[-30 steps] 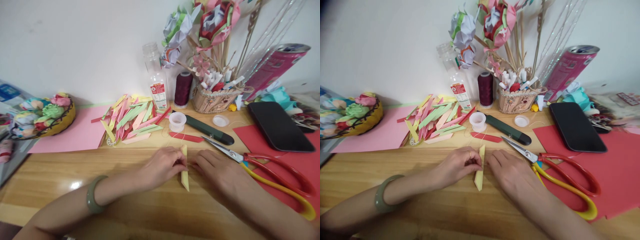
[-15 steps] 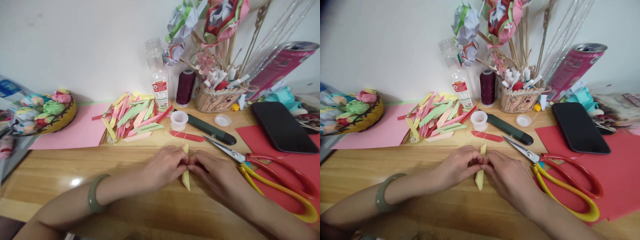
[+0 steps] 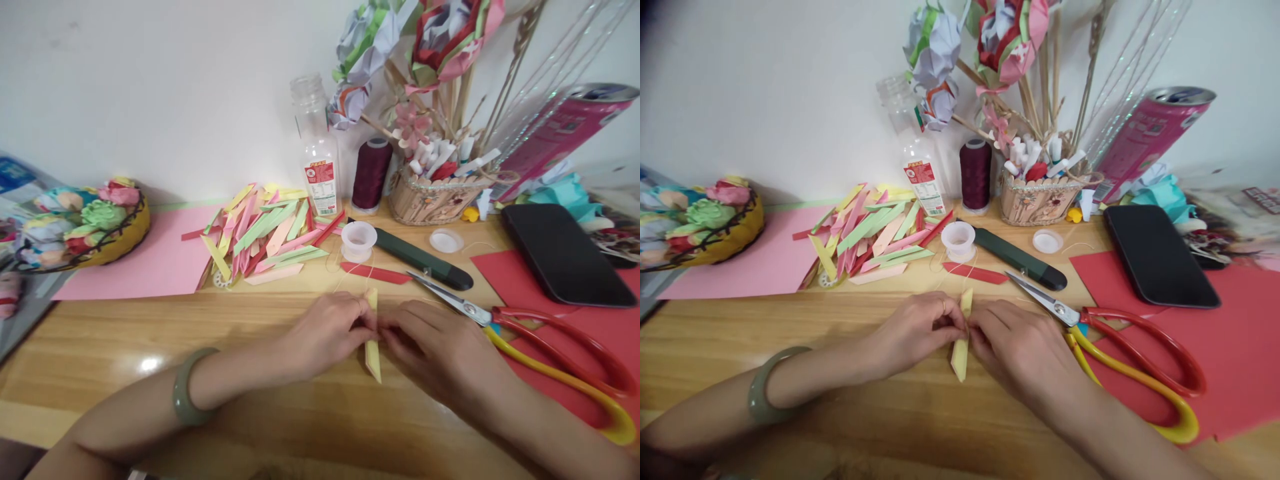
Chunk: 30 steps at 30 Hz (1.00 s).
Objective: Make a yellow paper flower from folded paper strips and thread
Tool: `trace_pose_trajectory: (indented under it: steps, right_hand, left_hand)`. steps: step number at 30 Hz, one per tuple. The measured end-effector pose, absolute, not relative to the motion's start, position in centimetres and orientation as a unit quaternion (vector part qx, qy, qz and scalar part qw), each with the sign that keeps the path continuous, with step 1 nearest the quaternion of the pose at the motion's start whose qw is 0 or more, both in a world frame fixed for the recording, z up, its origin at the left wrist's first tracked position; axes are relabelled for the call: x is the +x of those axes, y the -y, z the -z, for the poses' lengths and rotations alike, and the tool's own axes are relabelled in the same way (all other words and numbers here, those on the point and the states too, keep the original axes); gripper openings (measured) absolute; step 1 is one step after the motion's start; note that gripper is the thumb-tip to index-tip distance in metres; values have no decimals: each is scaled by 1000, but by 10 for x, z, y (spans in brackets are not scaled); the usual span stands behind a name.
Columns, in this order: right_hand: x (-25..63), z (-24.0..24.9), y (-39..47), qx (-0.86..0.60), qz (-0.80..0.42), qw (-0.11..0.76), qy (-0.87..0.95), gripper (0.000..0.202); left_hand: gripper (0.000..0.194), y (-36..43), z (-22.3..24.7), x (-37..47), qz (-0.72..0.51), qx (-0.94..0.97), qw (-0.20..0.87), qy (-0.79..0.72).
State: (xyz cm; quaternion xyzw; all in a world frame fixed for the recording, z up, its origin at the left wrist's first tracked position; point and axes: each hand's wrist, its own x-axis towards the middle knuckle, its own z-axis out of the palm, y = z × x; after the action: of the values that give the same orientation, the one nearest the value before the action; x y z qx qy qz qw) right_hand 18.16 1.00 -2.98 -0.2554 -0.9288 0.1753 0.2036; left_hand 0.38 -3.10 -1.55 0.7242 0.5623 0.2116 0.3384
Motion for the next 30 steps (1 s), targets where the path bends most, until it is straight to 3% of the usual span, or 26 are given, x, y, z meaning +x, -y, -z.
trace_pose_trajectory:
  steps: [4,11,30]
  right_hand:
    - [180,31,-10,-284,-164,193,925,13]
    - [181,27,-7,-324,-252,147,900,11]
    - [180,28,-8,-281,-244,120,920,13]
  left_hand:
    - [6,31,14,2,-217,725,348,-553]
    - [9,31,11,0,-222,703,388,-553]
    - [8,31,16,0,-258,642,454,-562]
